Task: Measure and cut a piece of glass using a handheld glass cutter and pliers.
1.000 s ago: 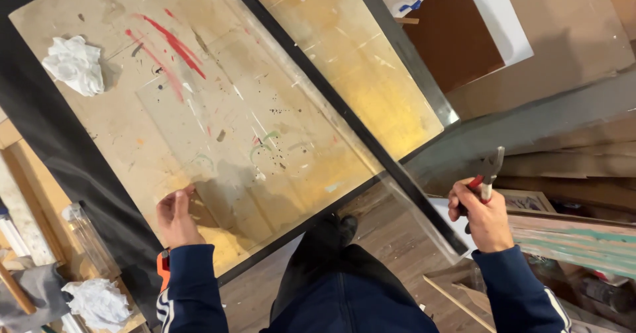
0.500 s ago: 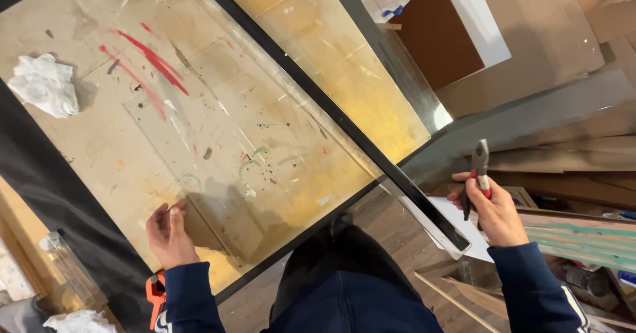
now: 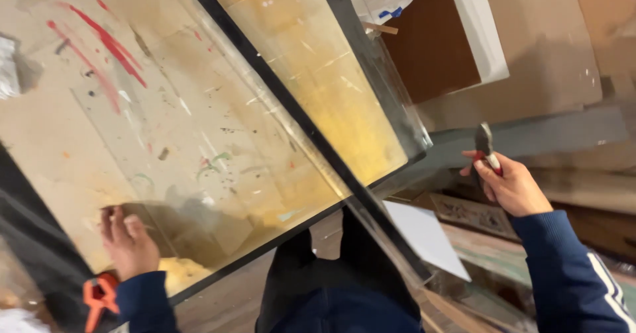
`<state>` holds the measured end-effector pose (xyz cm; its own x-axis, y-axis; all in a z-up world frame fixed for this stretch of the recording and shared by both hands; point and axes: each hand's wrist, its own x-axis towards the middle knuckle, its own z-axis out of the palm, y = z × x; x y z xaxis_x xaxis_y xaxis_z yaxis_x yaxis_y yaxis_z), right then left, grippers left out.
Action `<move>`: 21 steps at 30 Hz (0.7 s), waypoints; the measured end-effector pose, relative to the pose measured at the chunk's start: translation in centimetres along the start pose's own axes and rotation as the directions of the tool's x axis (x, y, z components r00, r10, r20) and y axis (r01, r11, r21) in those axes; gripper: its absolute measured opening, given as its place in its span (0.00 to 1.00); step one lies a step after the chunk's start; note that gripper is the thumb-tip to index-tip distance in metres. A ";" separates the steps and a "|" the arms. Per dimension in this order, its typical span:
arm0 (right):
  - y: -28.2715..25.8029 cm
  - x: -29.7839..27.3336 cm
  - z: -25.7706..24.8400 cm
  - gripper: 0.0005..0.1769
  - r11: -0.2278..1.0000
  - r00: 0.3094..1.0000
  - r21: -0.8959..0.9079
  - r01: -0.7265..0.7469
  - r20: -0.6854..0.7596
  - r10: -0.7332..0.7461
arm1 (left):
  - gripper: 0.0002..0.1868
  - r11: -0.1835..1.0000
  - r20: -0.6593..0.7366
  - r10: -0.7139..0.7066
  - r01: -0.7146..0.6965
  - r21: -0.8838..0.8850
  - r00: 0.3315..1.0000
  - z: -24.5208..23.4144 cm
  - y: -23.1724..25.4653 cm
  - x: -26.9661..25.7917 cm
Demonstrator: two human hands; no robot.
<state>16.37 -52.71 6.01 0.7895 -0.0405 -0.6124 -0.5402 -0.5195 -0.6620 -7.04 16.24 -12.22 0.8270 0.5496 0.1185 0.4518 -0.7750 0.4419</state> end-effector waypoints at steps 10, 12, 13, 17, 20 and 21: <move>-5.1 20.8 -5.5 0.18 0.521 0.955 -0.804 0.287 0.280 -0.095 | 0.29 0.964 0.263 -0.235 0.189 0.189 0.936 -2.3 -0.6 2.1; -8.3 22.3 -4.4 0.21 0.413 0.914 -0.817 0.403 0.383 -0.134 | 0.27 0.976 0.265 -0.219 0.207 0.074 0.939 -1.1 -6.1 1.4; -9.2 23.0 -4.0 0.21 0.406 0.905 -0.811 0.421 0.402 -0.137 | 0.27 0.971 0.255 -0.238 0.224 0.085 0.937 -1.8 -4.0 1.5; -12.4 24.8 -2.5 0.24 0.258 0.826 -0.784 0.564 0.536 -0.176 | 0.25 0.940 0.244 -0.304 0.332 -0.081 0.921 -2.1 -3.6 1.3; -13.8 25.8 -2.2 0.24 0.212 0.817 -0.790 0.576 0.567 -0.105 | 0.26 0.958 0.234 -0.205 0.244 -0.150 0.950 0.1 -9.5 -0.2; -14.1 26.1 -2.1 0.24 0.189 0.807 -0.785 0.590 0.583 -0.096 | 0.27 0.969 0.224 -0.121 0.164 -0.186 0.967 0.8 -11.5 -0.8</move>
<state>45.17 -48.25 0.30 0.5187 0.5149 -0.6825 0.5921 -0.7922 -0.1476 -12.62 24.52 -18.13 0.8202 0.5552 -0.1382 0.5111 -0.6025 0.6130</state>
